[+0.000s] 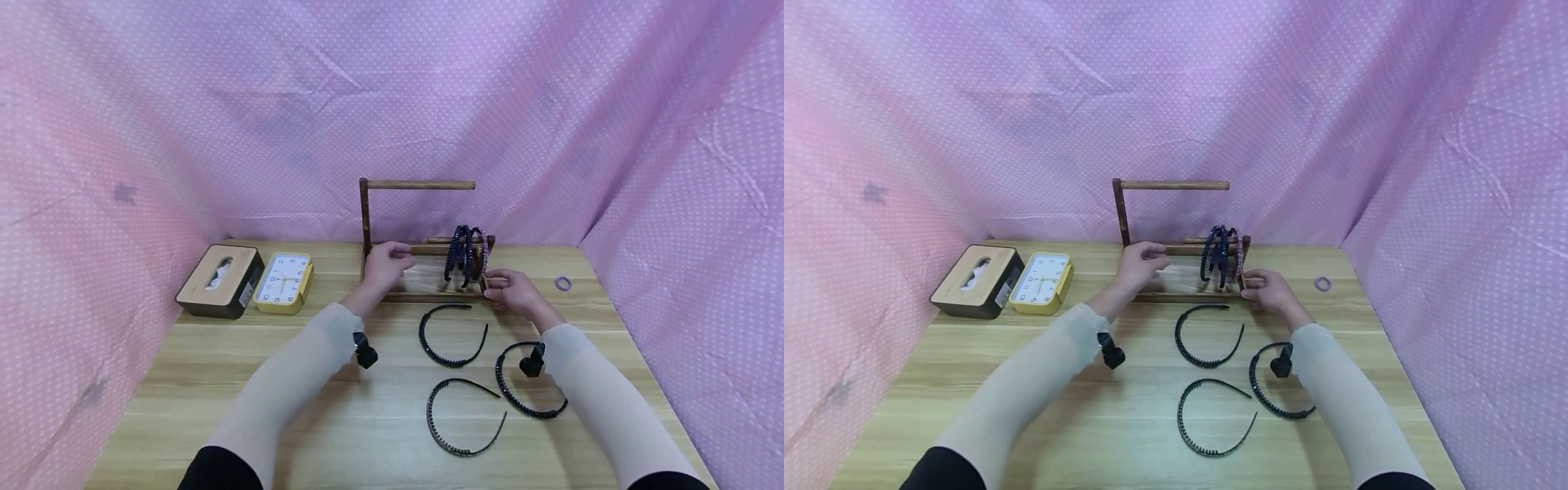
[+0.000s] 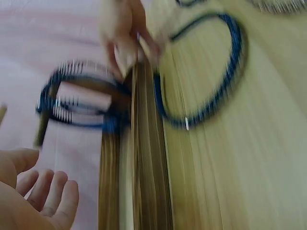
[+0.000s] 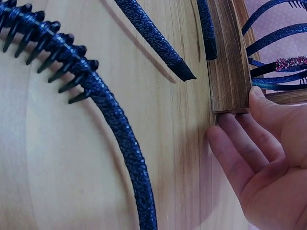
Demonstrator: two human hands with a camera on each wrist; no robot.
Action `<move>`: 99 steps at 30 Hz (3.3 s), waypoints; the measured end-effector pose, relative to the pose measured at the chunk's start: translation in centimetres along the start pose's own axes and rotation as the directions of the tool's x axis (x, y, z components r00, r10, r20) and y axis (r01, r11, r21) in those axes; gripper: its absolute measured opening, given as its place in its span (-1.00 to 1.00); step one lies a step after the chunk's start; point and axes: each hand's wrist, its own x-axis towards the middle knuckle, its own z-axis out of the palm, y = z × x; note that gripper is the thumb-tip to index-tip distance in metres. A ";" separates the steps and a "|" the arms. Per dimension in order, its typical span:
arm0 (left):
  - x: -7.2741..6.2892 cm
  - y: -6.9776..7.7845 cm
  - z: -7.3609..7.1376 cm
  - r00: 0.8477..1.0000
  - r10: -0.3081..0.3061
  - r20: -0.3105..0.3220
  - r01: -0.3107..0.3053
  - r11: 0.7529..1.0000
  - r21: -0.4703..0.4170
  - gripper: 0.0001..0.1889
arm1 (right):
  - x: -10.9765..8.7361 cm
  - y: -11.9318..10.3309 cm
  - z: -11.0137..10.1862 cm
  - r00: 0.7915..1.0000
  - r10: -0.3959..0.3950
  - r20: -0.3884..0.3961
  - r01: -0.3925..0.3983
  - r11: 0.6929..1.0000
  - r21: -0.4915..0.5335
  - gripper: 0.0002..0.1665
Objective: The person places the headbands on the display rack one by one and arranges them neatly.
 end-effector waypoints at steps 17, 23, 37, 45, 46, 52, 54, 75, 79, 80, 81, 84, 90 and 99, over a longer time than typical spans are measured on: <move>0.6 -7.1 -9.9 0.989 -0.112 0.092 0.091 0.974 0.208 -0.52 | 0.2 0.2 -0.2 1.000 -0.008 0.009 0.008 1.000 0.008 -0.29; 0.4 -8.1 -9.9 0.971 -0.182 0.158 0.143 0.963 0.228 -0.46 | 0.2 0.1 -0.1 1.000 0.000 0.011 -0.001 1.000 0.016 -0.28; 0.1 -8.4 -8.8 0.948 -0.253 0.192 0.243 0.967 0.078 -0.38 | 0.0 0.5 0.0 0.999 -0.037 -0.009 0.037 0.999 -0.024 -0.28; -0.2 -8.4 -8.5 0.949 -0.226 0.219 0.214 0.974 0.077 -0.36 | -1.5 0.5 -0.3 0.994 -0.108 -0.014 0.106 0.987 -0.122 -0.30; -0.2 -8.5 -8.5 0.949 -0.225 0.221 0.212 0.974 0.079 -0.36 | -1.9 0.3 -0.5 0.993 -0.117 -0.014 0.114 0.985 -0.129 -0.30; 0.0 -8.8 -8.7 0.950 -0.223 0.220 0.207 0.974 0.094 -0.38 | -4.8 -0.3 -2.5 0.974 -0.225 -0.023 0.211 0.943 -0.256 -0.33; 0.0 -8.8 -8.8 0.952 -0.216 0.216 0.196 0.974 0.111 -0.39 | -6.0 -0.3 -3.2 0.963 -0.268 -0.017 0.250 0.918 -0.309 -0.36; -0.2 -8.3 -9.0 0.955 -0.223 0.198 0.195 0.969 0.150 -0.43 | -19.1 6.6 -1.5 0.866 -0.496 0.060 0.447 0.716 -0.537 -0.53; -0.1 -8.2 -9.1 0.955 -0.220 0.198 0.194 0.970 0.144 -0.42 | -19.8 7.7 -0.5 0.837 -0.541 0.087 0.493 0.675 -0.549 -0.55; -0.1 -8.2 -9.1 0.956 -0.217 0.200 0.190 0.971 0.146 -0.42 | -19.9 8.0 -0.2 0.836 -0.543 0.085 0.493 0.673 -0.551 -0.55; -0.1 -8.2 -9.1 0.956 -0.215 0.199 0.188 0.971 0.147 -0.42 | -19.9 8.2 0.0 0.835 -0.544 0.083 0.493 0.672 -0.552 -0.55; -0.1 -8.2 -9.0 0.957 -0.207 0.204 0.177 0.972 0.154 -0.42 | -20.1 8.7 0.6 0.842 -0.534 0.074 0.481 0.681 -0.552 -0.53; -0.2 -8.4 -8.9 0.956 -0.215 0.201 0.187 0.971 0.148 -0.44 | -20.4 9.2 1.2 0.840 -0.536 0.088 0.475 0.646 -0.597 -0.48; -0.4 -8.3 -8.7 0.953 -0.237 0.188 0.209 0.965 0.157 -0.44 | -20.4 9.5 1.4 0.808 -0.575 0.130 0.505 0.560 -0.657 -0.54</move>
